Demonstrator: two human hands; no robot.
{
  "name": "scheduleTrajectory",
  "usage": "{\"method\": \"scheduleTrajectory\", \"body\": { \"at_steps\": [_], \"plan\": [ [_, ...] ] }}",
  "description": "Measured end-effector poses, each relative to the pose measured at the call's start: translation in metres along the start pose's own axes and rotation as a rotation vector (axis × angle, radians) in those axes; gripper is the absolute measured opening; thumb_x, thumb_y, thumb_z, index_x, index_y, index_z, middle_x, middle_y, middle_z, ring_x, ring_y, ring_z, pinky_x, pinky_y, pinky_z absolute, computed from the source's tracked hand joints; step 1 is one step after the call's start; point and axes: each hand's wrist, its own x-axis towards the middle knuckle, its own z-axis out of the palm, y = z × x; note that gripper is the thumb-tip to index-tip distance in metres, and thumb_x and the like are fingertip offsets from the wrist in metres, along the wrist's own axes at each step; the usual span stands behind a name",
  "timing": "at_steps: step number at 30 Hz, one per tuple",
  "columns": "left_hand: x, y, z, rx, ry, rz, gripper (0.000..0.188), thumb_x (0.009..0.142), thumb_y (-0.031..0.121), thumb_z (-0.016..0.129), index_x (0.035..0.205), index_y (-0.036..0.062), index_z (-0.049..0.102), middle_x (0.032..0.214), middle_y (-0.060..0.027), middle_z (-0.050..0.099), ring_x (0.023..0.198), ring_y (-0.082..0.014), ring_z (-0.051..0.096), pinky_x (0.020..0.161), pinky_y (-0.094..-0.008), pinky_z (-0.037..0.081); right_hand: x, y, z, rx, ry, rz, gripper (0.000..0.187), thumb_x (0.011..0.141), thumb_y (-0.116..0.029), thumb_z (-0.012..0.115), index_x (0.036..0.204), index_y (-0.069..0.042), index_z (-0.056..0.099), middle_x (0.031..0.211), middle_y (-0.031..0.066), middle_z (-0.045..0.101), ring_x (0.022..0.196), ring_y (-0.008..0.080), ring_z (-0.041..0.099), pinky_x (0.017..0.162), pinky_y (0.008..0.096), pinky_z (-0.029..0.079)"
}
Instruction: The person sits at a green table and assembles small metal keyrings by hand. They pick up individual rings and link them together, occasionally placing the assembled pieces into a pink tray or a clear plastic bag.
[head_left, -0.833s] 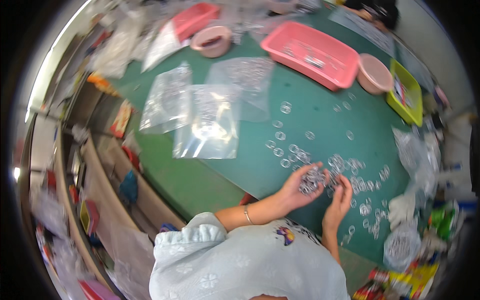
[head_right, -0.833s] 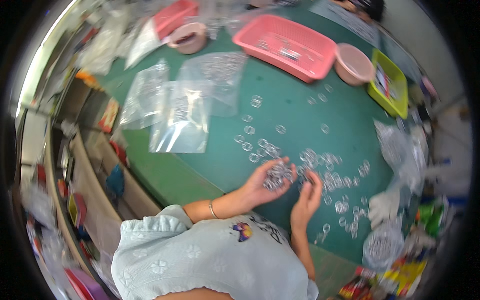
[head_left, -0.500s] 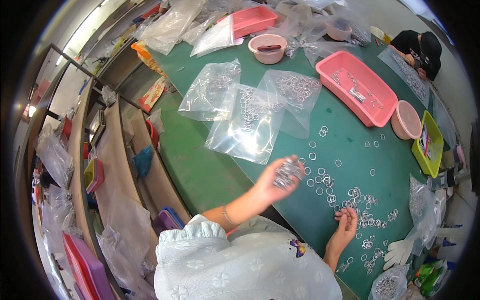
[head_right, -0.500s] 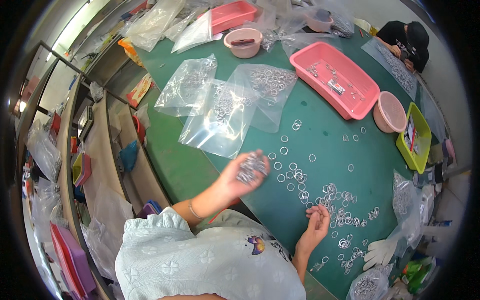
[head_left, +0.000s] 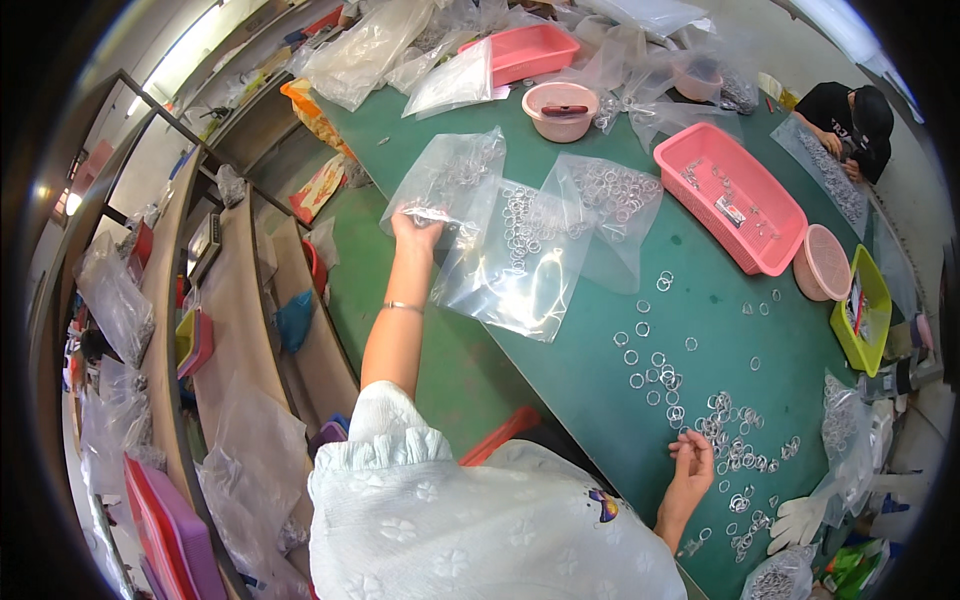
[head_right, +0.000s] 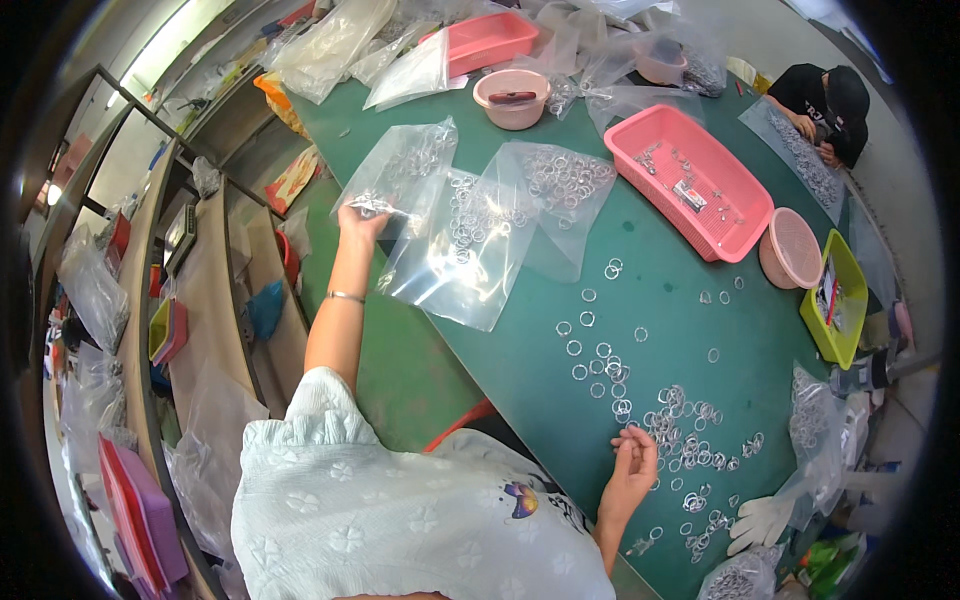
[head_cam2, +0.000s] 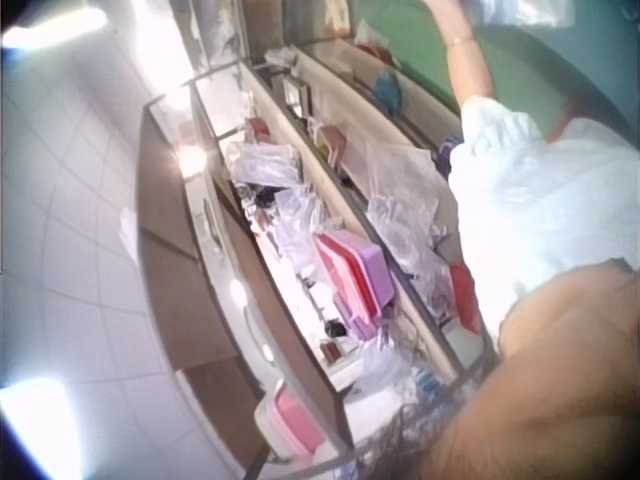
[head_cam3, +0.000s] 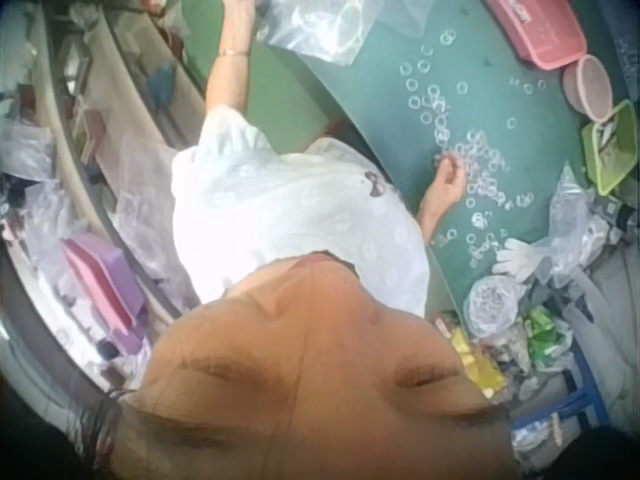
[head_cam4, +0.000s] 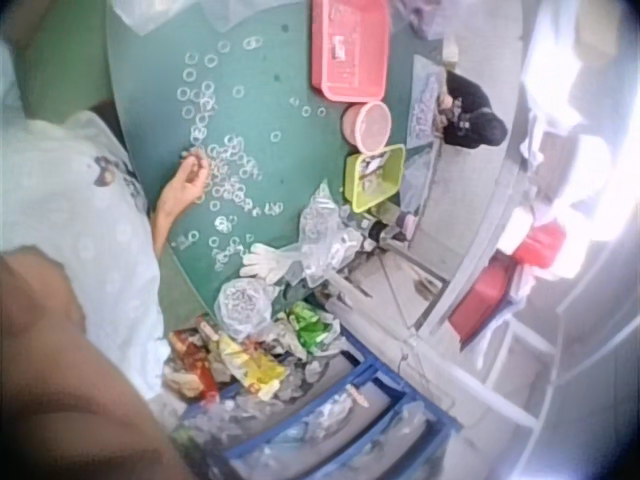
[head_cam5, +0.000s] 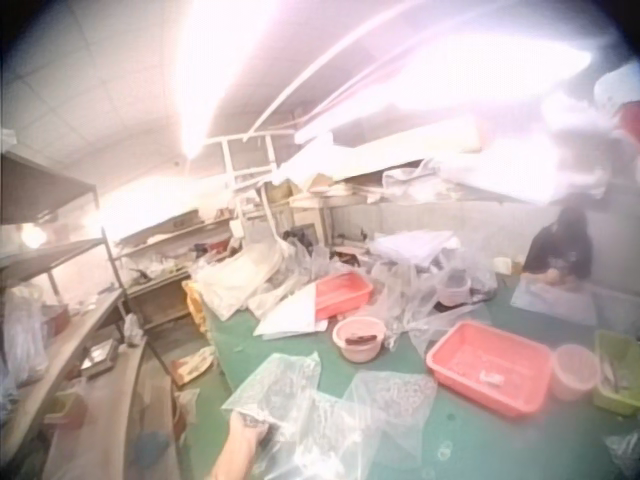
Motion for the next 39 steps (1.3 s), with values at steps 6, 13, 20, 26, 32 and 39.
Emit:
{"method": "scheduleTrajectory", "body": {
  "at_steps": [6,13,20,26,32,39],
  "plan": [
    [0.040,0.004,0.010,-0.143,-0.241,0.032,0.048,0.091,0.020,0.029,0.133,-0.0020,0.024,0.142,-0.0131,0.027,0.128,-0.0393,0.025,0.102,-0.0599,0.027,-0.002,-0.001,0.008,-0.044,-0.037,-0.002,0.018,0.089,-0.001,0.048,0.106,0.004,0.053,0.094,0.0074,0.056,0.083,0.0130,0.054,0.076,0.0247,0.043],
    [0.058,-0.001,0.007,-0.225,-0.276,0.104,0.050,0.089,0.014,0.031,0.134,-0.0030,0.021,0.142,-0.0149,0.023,0.130,-0.0386,0.021,0.103,-0.0607,0.025,0.000,-0.006,0.011,-0.035,-0.055,0.013,0.017,0.090,-0.002,0.048,0.104,0.004,0.054,0.093,0.0073,0.057,0.083,0.0129,0.054,0.076,0.0246,0.043],
    [0.027,0.005,0.010,-0.003,-0.263,0.084,0.046,0.088,0.014,0.033,0.132,-0.0012,0.029,0.139,-0.0221,0.026,0.127,-0.0425,0.027,0.103,-0.0617,0.022,-0.002,-0.004,0.013,-0.059,-0.056,0.022,0.015,0.090,-0.003,0.049,0.101,0.003,0.056,0.091,0.0069,0.058,0.081,0.0125,0.055,0.075,0.0241,0.044],
    [0.003,-0.002,0.028,0.297,-0.290,0.128,0.045,0.091,0.016,0.032,0.132,-0.0032,0.030,0.134,-0.0247,0.034,0.121,-0.0443,0.035,0.099,-0.0634,0.025,-0.004,0.002,0.004,-0.085,-0.016,0.004,0.013,0.089,-0.002,0.049,0.099,0.003,0.057,0.090,0.0066,0.058,0.080,0.0123,0.054,0.075,0.0238,0.043],
    [0.015,-0.003,-0.023,0.405,0.060,0.553,0.020,0.084,0.012,0.049,0.098,-0.0020,0.054,0.091,-0.0097,0.054,0.081,-0.0211,0.053,0.070,-0.0351,0.045,0.000,0.010,-0.054,-0.279,0.280,-0.152,0.011,0.087,-0.001,0.051,0.097,0.002,0.057,0.095,0.0072,0.058,0.087,0.0154,0.053,0.080,0.0252,0.041],
    [-0.180,-0.132,-0.015,0.707,-0.362,1.104,0.039,0.083,-0.005,0.041,0.121,-0.0042,0.047,0.122,-0.0113,0.048,0.106,-0.0179,0.046,0.089,-0.0294,0.037,-0.031,0.000,-0.104,-0.940,0.420,-0.288,0.031,0.075,-0.009,0.064,0.106,-0.004,0.058,0.114,0.0110,0.052,0.111,0.0295,0.044,0.094,0.0391,0.032]
  ]
}}
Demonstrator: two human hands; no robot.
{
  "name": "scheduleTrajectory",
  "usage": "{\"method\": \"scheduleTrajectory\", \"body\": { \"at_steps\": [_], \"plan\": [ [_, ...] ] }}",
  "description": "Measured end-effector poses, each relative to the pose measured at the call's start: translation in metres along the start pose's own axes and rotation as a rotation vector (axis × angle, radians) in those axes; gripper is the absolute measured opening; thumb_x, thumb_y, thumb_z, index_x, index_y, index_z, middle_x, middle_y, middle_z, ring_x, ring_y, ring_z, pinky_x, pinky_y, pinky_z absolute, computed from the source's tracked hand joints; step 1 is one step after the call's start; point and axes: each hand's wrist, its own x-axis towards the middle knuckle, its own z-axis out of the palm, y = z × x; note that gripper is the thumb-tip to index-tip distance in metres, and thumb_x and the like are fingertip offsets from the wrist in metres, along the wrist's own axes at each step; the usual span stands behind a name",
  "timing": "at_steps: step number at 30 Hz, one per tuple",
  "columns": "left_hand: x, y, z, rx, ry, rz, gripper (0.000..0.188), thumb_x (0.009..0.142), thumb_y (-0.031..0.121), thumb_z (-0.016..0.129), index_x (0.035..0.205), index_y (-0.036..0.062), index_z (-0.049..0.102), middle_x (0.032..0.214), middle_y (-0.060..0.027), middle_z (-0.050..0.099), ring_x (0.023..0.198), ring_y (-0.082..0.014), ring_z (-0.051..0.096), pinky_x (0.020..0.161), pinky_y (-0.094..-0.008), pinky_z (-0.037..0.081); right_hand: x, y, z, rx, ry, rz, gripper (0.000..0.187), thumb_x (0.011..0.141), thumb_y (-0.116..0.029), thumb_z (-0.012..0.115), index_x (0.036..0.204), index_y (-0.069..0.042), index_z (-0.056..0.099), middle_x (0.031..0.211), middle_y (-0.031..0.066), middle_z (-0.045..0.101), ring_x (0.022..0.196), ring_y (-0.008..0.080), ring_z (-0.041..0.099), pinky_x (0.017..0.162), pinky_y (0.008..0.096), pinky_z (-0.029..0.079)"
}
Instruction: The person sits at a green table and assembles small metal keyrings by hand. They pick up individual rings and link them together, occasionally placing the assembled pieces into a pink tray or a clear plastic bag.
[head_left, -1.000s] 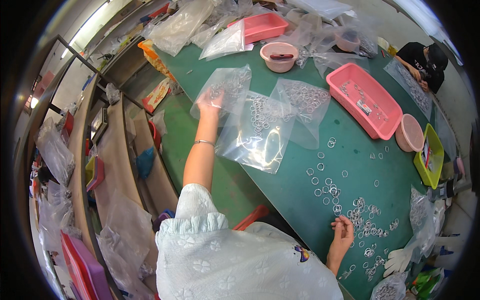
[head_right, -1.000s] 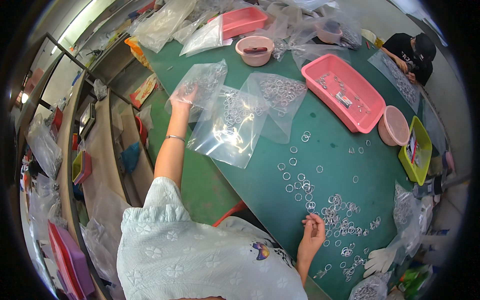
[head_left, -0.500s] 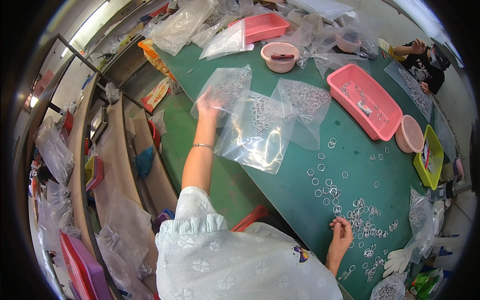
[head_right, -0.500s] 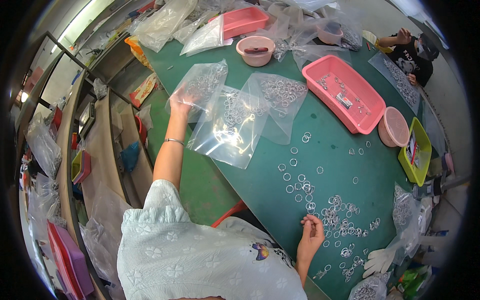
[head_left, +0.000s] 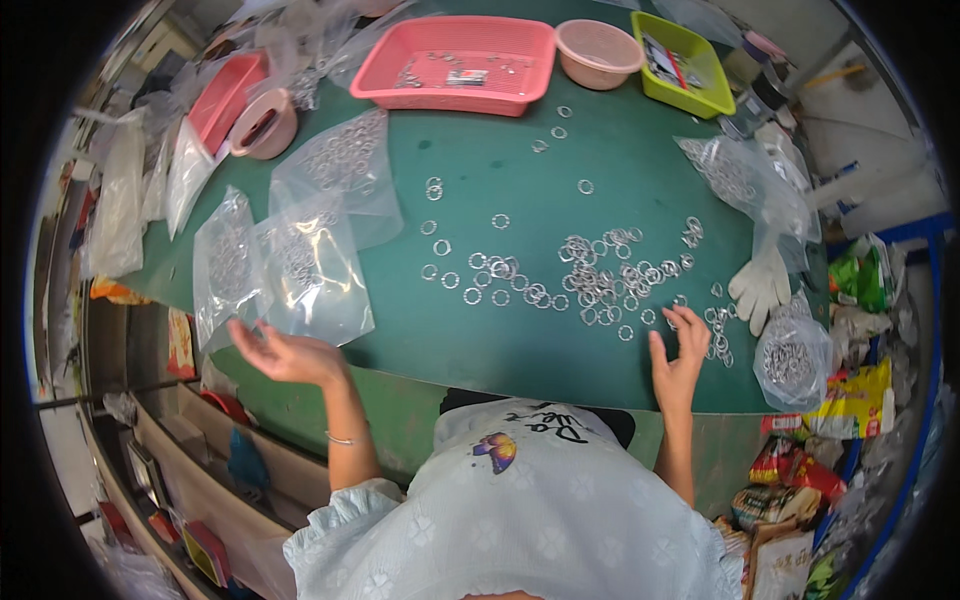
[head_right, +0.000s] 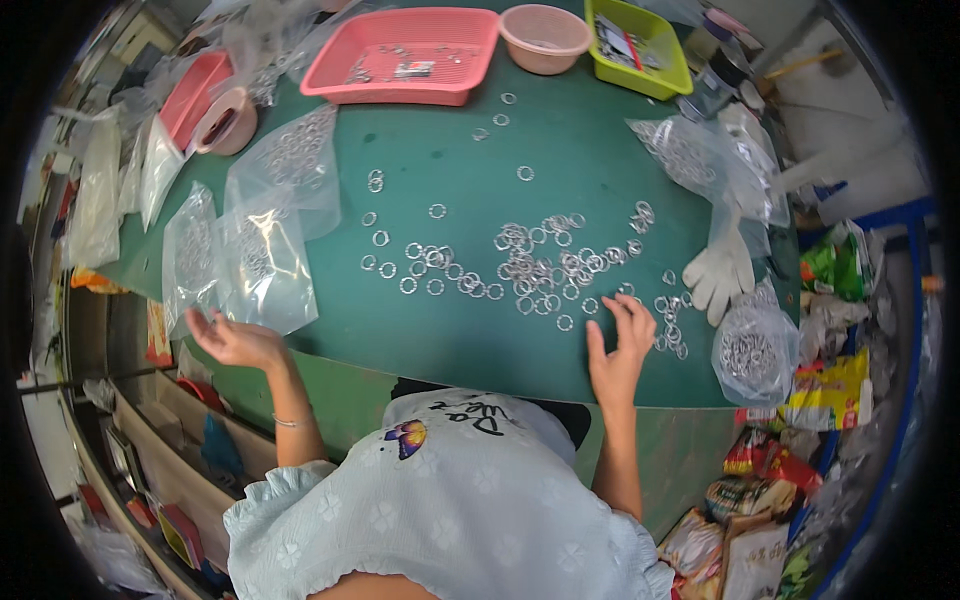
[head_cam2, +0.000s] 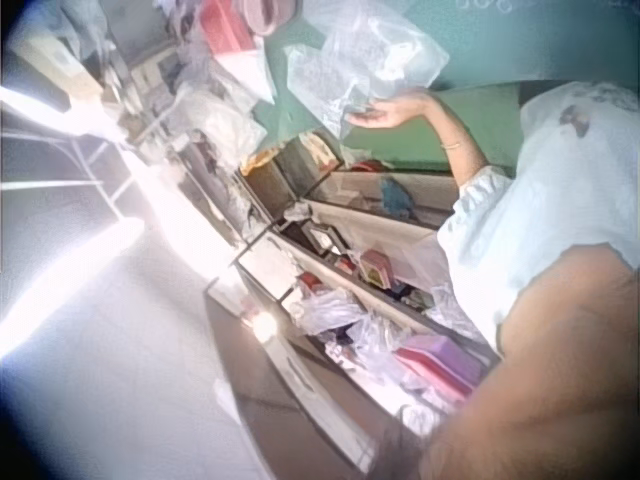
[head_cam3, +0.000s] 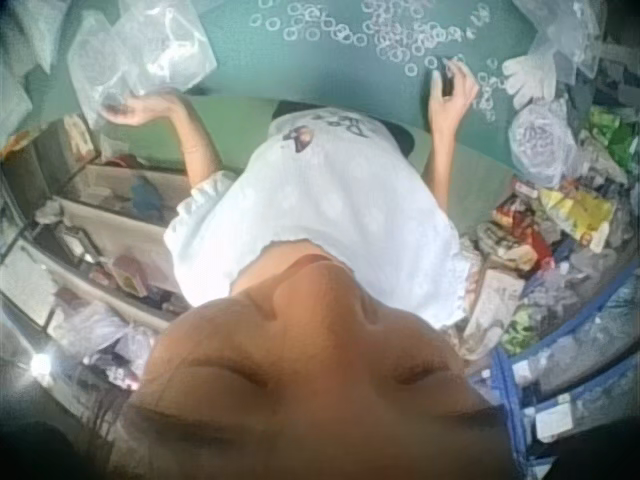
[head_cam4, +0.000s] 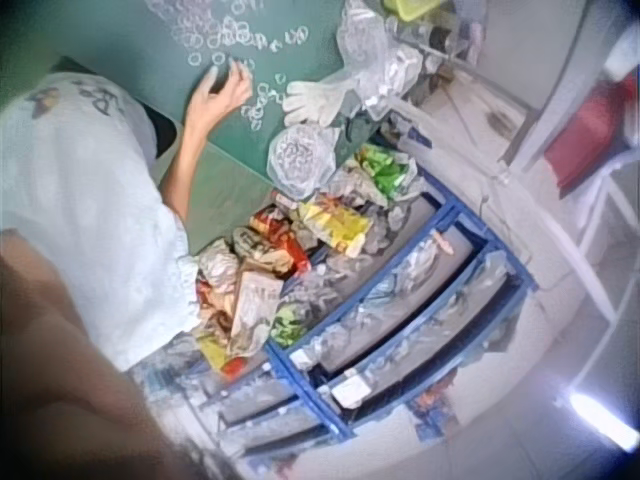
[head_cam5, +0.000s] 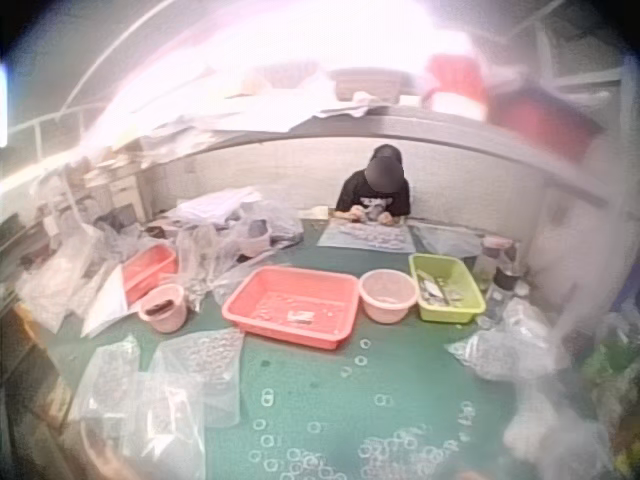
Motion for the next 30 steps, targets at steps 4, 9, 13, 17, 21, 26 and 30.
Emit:
{"method": "scheduleTrajectory", "body": {
  "at_steps": [4,9,13,17,21,26,30],
  "plan": [
    [-0.090,0.059,0.040,0.052,-0.891,-0.154,0.031,0.082,-0.005,0.047,0.110,-0.0001,0.058,0.106,-0.0081,0.060,0.097,-0.0167,0.055,0.087,-0.0279,0.041,0.001,-0.015,0.016,-0.080,-0.083,-0.071,0.037,0.073,-0.012,0.068,0.108,-0.007,0.059,0.117,0.0104,0.050,0.112,0.0311,0.042,0.094,0.0410,0.031],
    [-0.174,0.088,0.089,-0.062,-1.689,0.215,0.039,0.077,-0.002,0.057,0.115,0.0066,0.056,0.130,-0.0120,0.045,0.120,-0.0301,0.043,0.099,-0.0389,0.035,0.030,-0.028,0.050,-0.100,-0.022,-0.221,0.023,0.074,-0.007,0.064,0.096,-0.003,0.060,0.103,0.0088,0.053,0.096,0.0275,0.047,0.082,0.0390,0.035],
    [-0.192,0.076,0.098,0.046,-1.707,0.434,0.034,0.076,0.000,0.058,0.109,0.0054,0.058,0.119,-0.0117,0.051,0.111,-0.0306,0.048,0.094,-0.0410,0.037,0.032,-0.021,0.045,-0.108,-0.048,-0.242,0.011,0.073,-0.005,0.064,0.083,-0.002,0.060,0.088,0.0062,0.056,0.086,0.0253,0.049,0.077,0.0381,0.036],
    [-0.179,0.066,0.092,0.096,-1.670,0.295,0.021,0.074,-0.001,0.061,0.094,0.0018,0.059,0.100,-0.0103,0.055,0.093,-0.0300,0.053,0.079,-0.0381,0.044,0.025,-0.002,0.023,0.225,-0.036,0.083,0.004,0.078,0.001,0.061,0.080,-0.002,0.059,0.082,0.0049,0.061,0.073,0.0145,0.054,0.066,0.0278,0.040],
    [-0.170,0.073,0.087,0.051,-1.562,0.104,0.014,0.076,0.000,0.060,0.090,0.0015,0.059,0.092,-0.0118,0.056,0.082,-0.0312,0.057,0.068,-0.0376,0.047,0.031,0.014,0.007,1.189,-0.101,0.514,0.011,0.086,-0.002,0.052,0.097,0.002,0.054,0.089,0.0087,0.060,0.075,0.0131,0.057,0.064,0.0225,0.043],
    [-0.164,0.070,0.084,0.035,-1.594,0.006,0.013,0.077,-0.001,0.059,0.090,0.0007,0.058,0.084,-0.0109,0.059,0.074,-0.0304,0.059,0.064,-0.0358,0.048,0.052,0.004,-0.014,1.518,-0.014,0.685,0.018,0.088,-0.007,0.050,0.102,0.003,0.054,0.086,0.0069,0.055,0.070,0.0131,0.052,0.060,0.0237,0.040],
    [-0.158,0.082,0.082,0.048,-1.559,-0.178,0.011,0.078,-0.005,0.059,0.088,-0.0012,0.059,0.083,-0.0101,0.061,0.071,-0.0235,0.059,0.064,-0.0307,0.047,0.051,0.015,-0.005,0.613,-0.086,0.385,0.015,0.080,-0.007,0.062,0.093,0.000,0.061,0.074,0.0041,0.049,0.064,0.0162,0.046,0.055,0.0290,0.038]
  ]
}}
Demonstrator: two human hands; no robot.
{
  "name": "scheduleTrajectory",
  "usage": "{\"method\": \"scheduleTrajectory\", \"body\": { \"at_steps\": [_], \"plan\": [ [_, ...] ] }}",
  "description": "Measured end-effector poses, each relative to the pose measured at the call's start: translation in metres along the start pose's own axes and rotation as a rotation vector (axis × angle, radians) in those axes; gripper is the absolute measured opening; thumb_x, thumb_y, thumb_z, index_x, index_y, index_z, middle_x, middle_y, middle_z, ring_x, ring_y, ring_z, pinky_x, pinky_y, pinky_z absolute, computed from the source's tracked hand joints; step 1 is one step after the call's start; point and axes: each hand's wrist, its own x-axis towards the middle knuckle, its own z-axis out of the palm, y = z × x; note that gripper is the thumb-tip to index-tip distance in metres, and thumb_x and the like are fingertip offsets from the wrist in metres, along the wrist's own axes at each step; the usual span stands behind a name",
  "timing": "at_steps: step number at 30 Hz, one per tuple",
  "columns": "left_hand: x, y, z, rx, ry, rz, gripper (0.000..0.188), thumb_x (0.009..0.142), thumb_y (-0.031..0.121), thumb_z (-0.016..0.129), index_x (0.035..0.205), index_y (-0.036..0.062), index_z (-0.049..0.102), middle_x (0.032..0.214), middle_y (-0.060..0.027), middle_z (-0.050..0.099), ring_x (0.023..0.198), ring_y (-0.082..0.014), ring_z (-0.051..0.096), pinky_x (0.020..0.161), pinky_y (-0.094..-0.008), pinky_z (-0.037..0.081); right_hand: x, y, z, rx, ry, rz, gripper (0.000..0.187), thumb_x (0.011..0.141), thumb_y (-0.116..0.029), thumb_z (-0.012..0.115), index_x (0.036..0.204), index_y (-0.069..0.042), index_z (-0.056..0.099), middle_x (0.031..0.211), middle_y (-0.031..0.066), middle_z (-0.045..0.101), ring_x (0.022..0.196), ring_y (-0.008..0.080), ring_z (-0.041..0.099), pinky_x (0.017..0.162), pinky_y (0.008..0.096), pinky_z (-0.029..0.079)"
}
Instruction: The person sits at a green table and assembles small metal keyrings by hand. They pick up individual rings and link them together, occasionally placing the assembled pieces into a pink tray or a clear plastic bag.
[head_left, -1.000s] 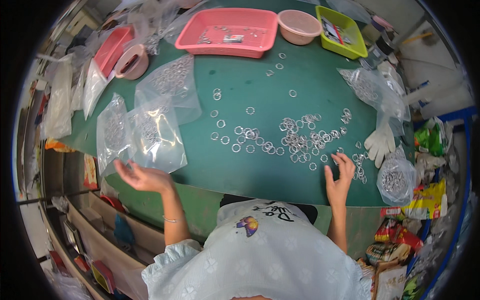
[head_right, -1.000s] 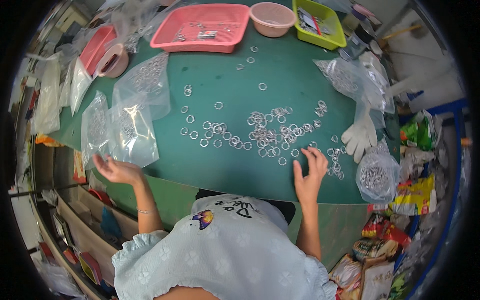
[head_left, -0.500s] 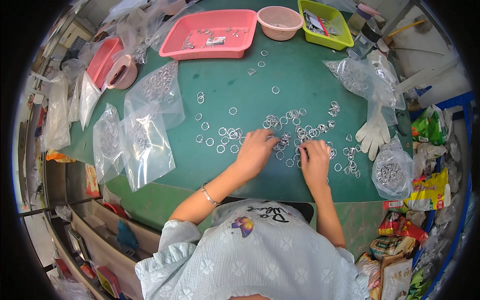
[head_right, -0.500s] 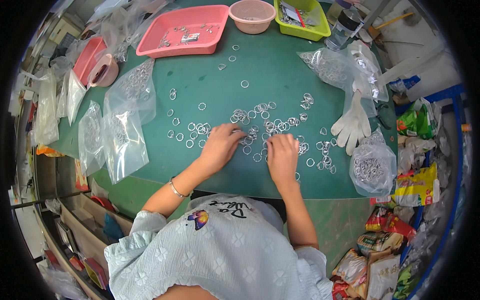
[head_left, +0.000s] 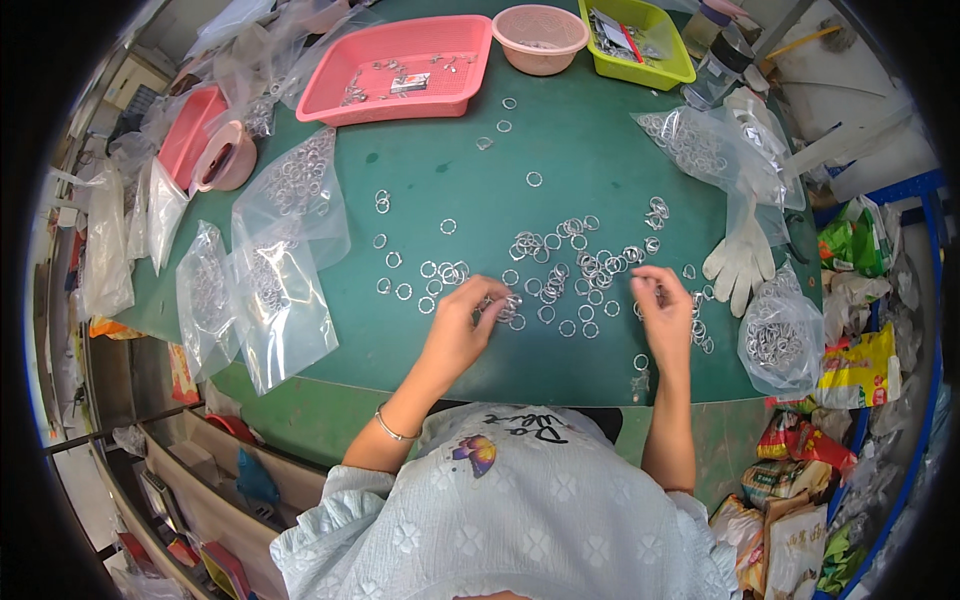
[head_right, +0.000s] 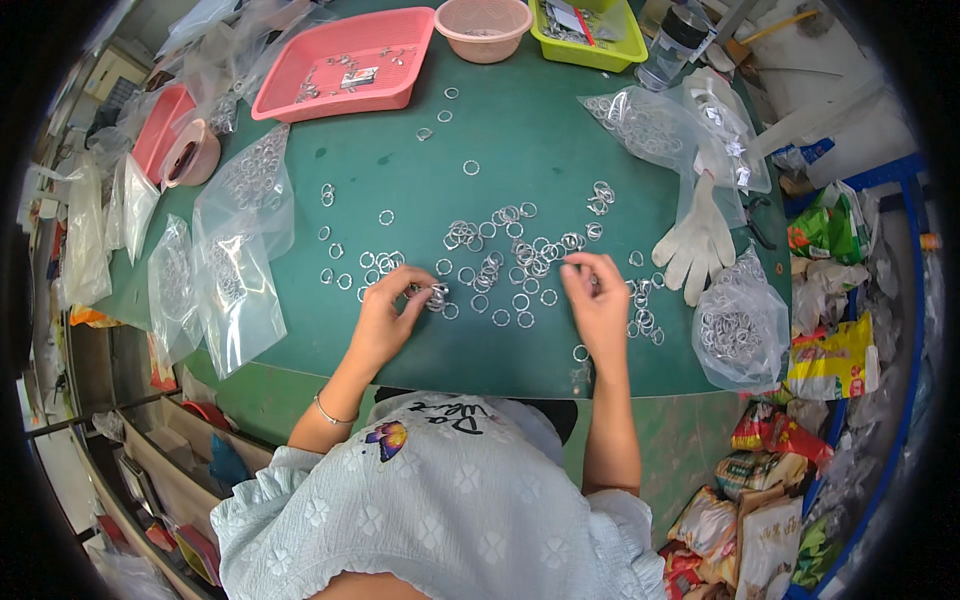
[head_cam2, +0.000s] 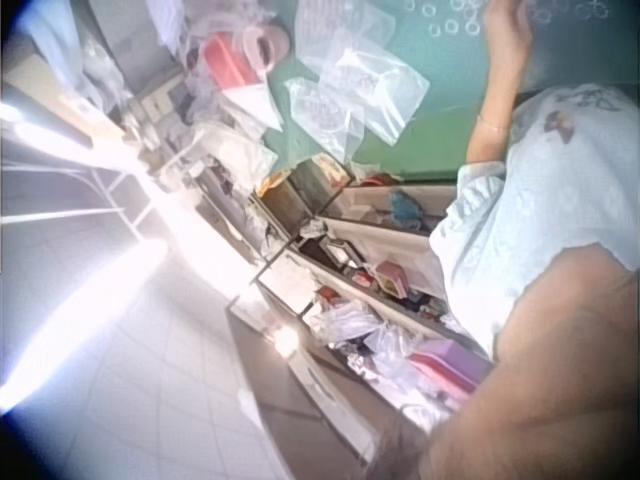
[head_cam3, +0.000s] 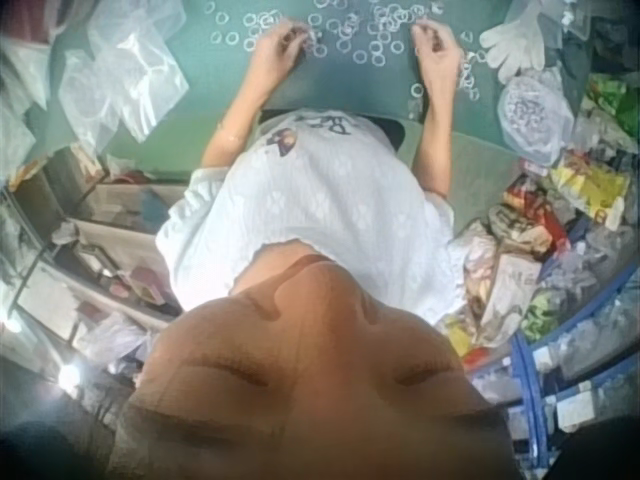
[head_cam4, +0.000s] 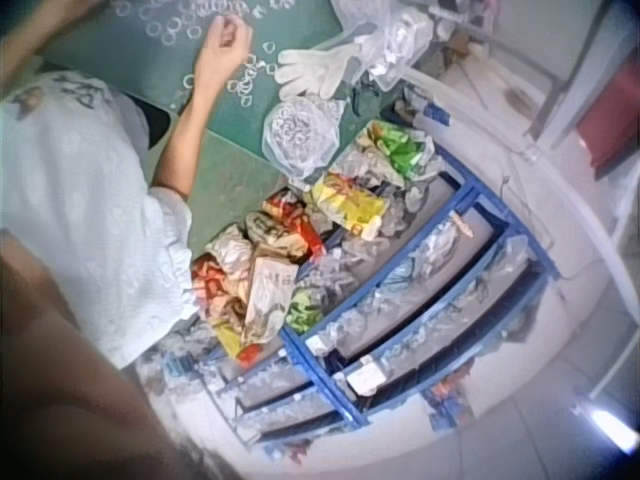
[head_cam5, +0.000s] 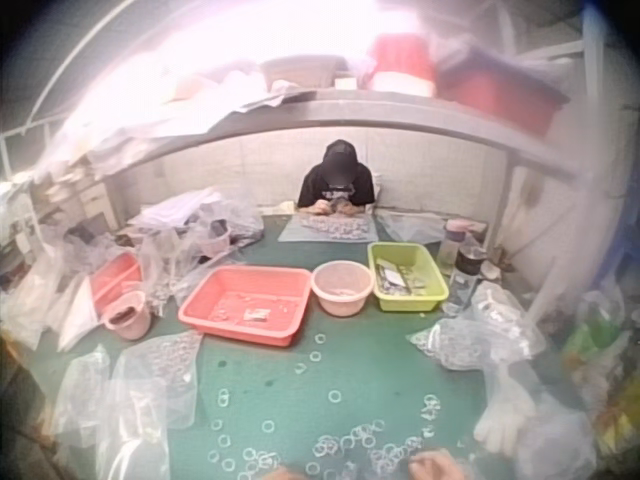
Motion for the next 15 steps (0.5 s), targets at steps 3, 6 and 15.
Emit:
{"method": "scheduleTrajectory", "body": {
  "at_steps": [3,6,15],
  "plan": [
    [-0.002,0.006,0.001,-0.038,-0.010,-0.044,0.009,0.078,-0.006,0.058,0.086,-0.0020,0.060,0.082,-0.0087,0.062,0.069,-0.0181,0.059,0.064,-0.0280,0.047,0.002,0.011,0.022,-0.524,0.012,-0.379,0.017,0.070,-0.003,0.070,0.086,-0.002,0.062,0.075,0.0092,0.050,0.068,0.0222,0.052,0.058,0.0317,0.041],
    [-0.005,0.009,0.000,-0.093,-0.006,-0.050,0.008,0.081,-0.004,0.057,0.089,-0.0018,0.059,0.081,-0.0070,0.063,0.070,-0.0142,0.058,0.065,-0.0265,0.047,0.002,0.018,0.021,-0.639,-0.031,-0.454,0.010,0.074,-0.001,0.067,0.081,0.000,0.059,0.079,0.0077,0.052,0.071,0.0203,0.053,0.062,0.0321,0.042],
    [-0.004,-0.026,0.000,-0.828,-0.046,-0.409,0.011,0.090,0.003,0.050,0.099,-0.0004,0.054,0.084,-0.0067,0.064,0.078,-0.0113,0.060,0.071,-0.0234,0.047,-0.001,0.021,-0.007,0.842,-0.271,0.296,0.011,0.093,-0.009,0.047,0.101,-0.003,0.050,0.100,0.0116,0.059,0.067,0.0090,0.048,0.057,0.0203,0.037]
  ]
}}
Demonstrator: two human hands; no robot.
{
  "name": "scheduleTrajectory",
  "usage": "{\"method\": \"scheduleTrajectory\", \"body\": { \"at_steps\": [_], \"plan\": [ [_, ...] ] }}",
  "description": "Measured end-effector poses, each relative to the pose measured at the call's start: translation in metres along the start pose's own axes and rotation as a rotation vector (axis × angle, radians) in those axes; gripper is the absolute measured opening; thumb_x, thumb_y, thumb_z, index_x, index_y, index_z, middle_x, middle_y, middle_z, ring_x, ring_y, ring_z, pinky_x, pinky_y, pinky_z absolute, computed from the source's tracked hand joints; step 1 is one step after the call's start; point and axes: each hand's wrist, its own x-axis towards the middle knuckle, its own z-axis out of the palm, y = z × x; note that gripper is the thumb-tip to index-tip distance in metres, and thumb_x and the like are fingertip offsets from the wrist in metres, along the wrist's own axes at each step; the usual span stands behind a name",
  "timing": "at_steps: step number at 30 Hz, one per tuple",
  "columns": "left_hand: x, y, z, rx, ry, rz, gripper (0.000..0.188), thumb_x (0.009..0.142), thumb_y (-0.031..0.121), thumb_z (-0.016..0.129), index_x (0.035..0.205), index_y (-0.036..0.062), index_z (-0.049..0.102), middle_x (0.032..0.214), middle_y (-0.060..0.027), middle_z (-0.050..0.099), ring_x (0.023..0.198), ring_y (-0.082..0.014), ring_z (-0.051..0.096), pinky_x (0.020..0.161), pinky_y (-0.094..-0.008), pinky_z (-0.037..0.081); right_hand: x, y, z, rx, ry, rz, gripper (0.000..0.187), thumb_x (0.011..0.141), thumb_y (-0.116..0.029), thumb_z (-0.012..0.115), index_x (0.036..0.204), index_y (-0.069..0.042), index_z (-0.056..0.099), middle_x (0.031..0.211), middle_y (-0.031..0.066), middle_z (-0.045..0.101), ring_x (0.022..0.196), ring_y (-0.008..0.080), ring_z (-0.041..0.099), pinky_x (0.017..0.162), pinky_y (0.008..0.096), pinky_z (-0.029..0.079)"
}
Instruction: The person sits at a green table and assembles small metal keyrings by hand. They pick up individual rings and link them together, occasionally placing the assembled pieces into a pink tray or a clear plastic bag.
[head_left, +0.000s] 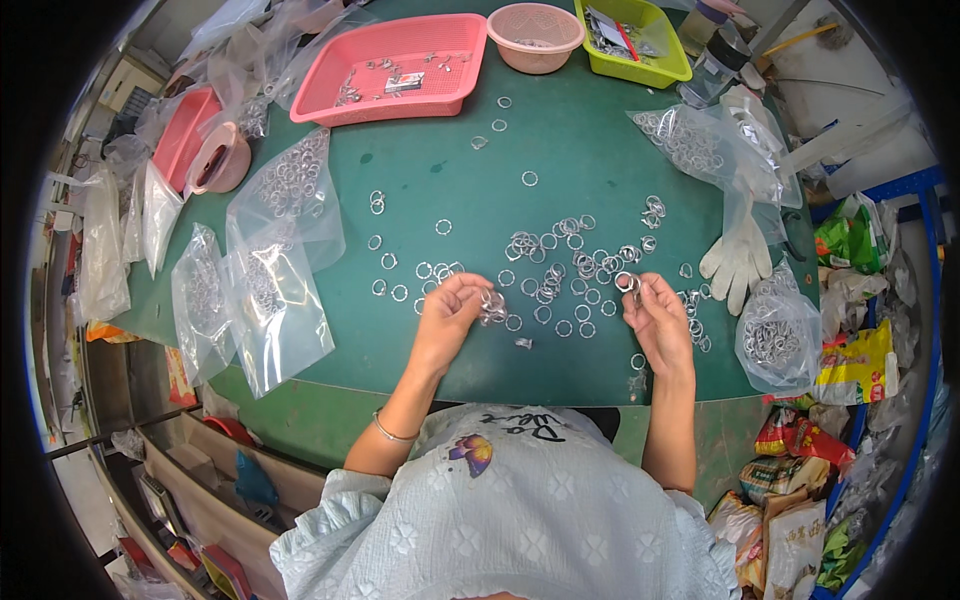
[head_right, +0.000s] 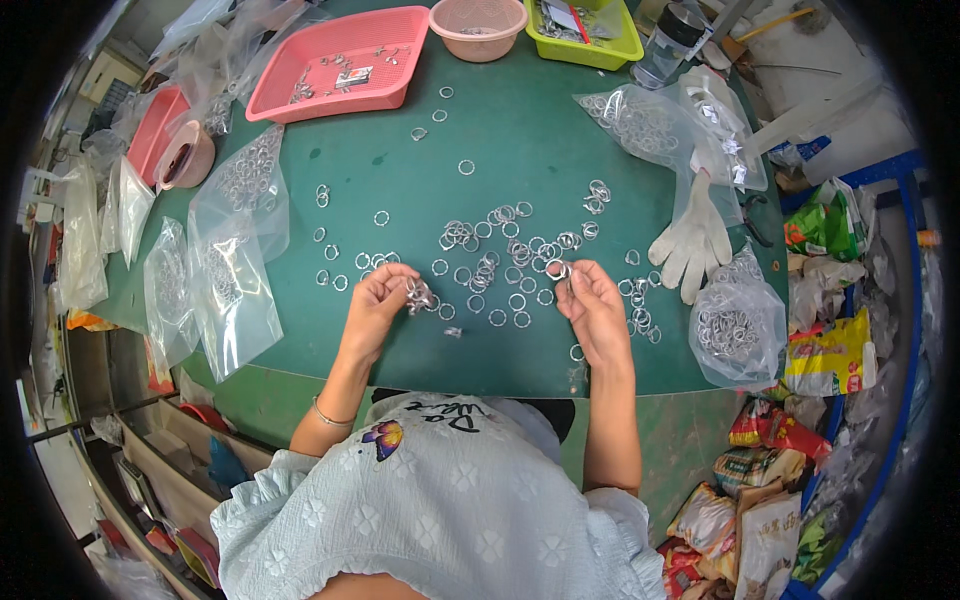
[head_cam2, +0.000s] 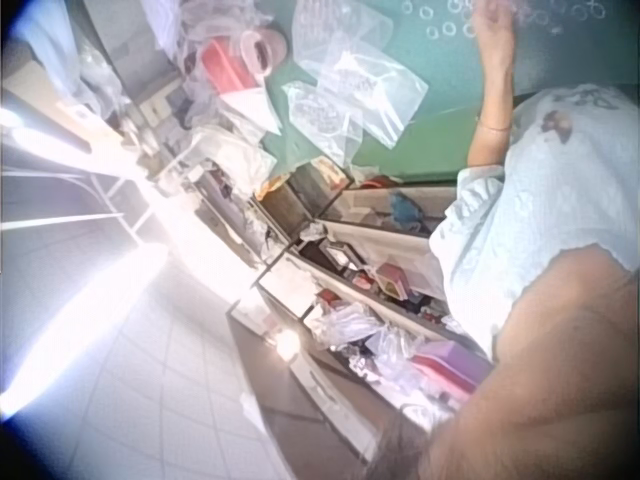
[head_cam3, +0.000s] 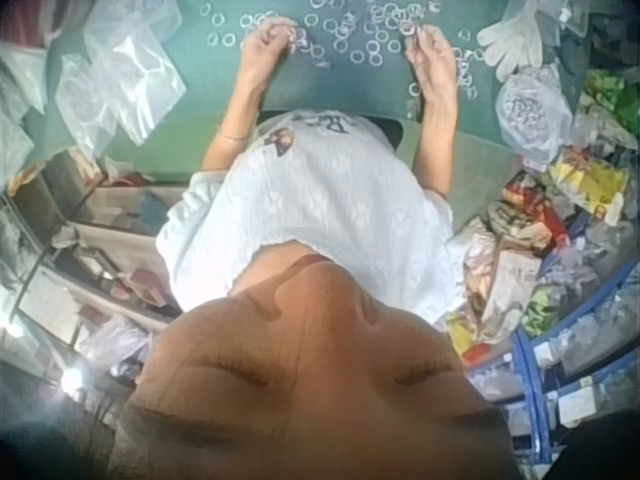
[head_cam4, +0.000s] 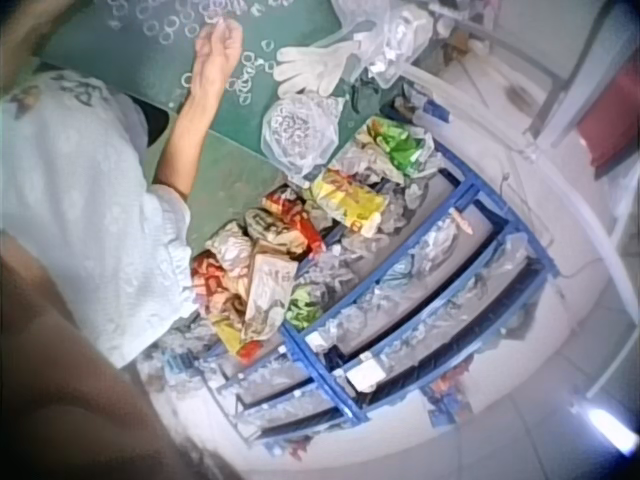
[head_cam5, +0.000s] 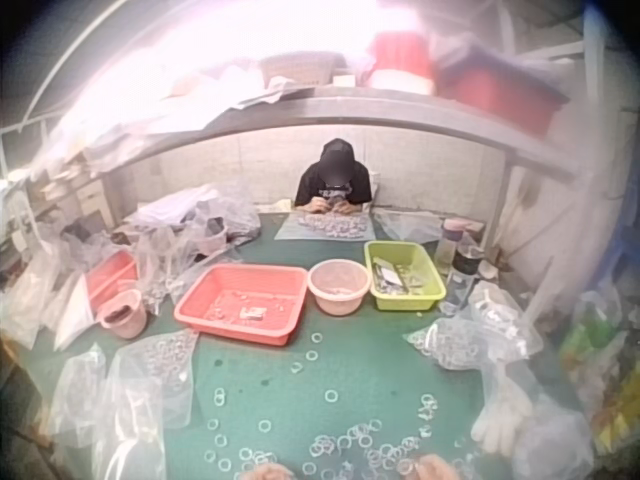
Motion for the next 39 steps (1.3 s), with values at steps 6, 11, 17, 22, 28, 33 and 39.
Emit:
{"method": "scheduleTrajectory", "body": {
  "at_steps": [6,11,17,22,28,33,39],
  "plan": [
    [0.000,-0.005,0.004,-0.031,-0.038,-0.034,0.012,0.090,0.001,0.047,0.100,-0.0013,0.053,0.089,-0.0109,0.065,0.082,-0.0142,0.062,0.077,-0.0247,0.048,-0.005,-0.003,0.010,0.043,0.072,0.048,0.016,0.094,-0.011,0.046,0.104,0.000,0.050,0.097,0.0140,0.061,0.069,0.0099,0.053,0.059,0.0209,0.041],
    [-0.002,-0.003,0.007,0.003,-0.013,0.038,0.012,0.089,0.000,0.047,0.099,-0.0020,0.053,0.092,-0.0127,0.065,0.085,-0.0139,0.061,0.078,-0.0248,0.047,-0.007,0.002,0.013,-0.265,0.042,-0.050,0.017,0.093,-0.009,0.047,0.103,0.002,0.055,0.095,0.0137,0.063,0.069,0.0087,0.054,0.057,0.0201,0.042],
    [-0.008,0.000,0.015,0.131,0.071,0.073,0.012,0.087,-0.001,0.052,0.098,-0.0001,0.056,0.092,-0.0063,0.063,0.084,-0.0078,0.058,0.071,-0.0197,0.046,-0.011,0.010,0.023,-0.990,0.161,-0.241,0.013,0.091,-0.005,0.046,0.095,0.003,0.055,0.082,0.0094,0.065,0.058,0.0083,0.052,0.051,0.0215,0.040],
    [-0.013,0.000,0.014,0.263,0.096,0.161,0.010,0.086,-0.001,0.054,0.095,0.0004,0.058,0.092,-0.0042,0.062,0.079,-0.0056,0.058,0.064,-0.0177,0.045,-0.009,0.017,0.034,-1.183,0.271,-0.560,0.007,0.090,-0.002,0.045,0.090,0.002,0.050,0.074,0.0071,0.059,0.057,0.0086,0.048,0.052,0.0229,0.040],
    [-0.011,0.005,0.016,0.101,0.102,0.062,0.011,0.086,0.000,0.054,0.097,-0.0005,0.058,0.087,-0.0046,0.063,0.075,-0.0066,0.059,0.063,-0.0181,0.044,-0.006,0.024,0.024,-0.755,0.197,-0.389,0.009,0.092,-0.006,0.045,0.090,0.000,0.051,0.074,0.0020,0.049,0.055,0.0067,0.040,0.051,0.0208,0.037],
    [-0.007,-0.003,0.015,0.093,0.134,0.138,0.011,0.088,-0.001,0.051,0.097,-0.0002,0.057,0.090,-0.0052,0.063,0.080,-0.0072,0.058,0.067,-0.0195,0.045,-0.009,0.024,0.035,-0.458,0.179,-0.239,0.014,0.094,-0.011,0.046,0.096,0.001,0.053,0.074,0.0010,0.050,0.055,0.0053,0.041,0.048,0.0187,0.036],
    [-0.011,-0.004,0.024,0.138,0.155,0.184,0.010,0.087,-0.003,0.050,0.096,-0.0003,0.055,0.098,-0.0048,0.056,0.085,-0.0066,0.054,0.071,-0.0196,0.046,-0.014,0.029,0.045,-0.359,0.142,-0.213,0.018,0.094,-0.012,0.048,0.099,0.003,0.057,0.072,0.0038,0.053,0.054,0.0063,0.047,0.043,0.0188,0.037]
  ]
}}
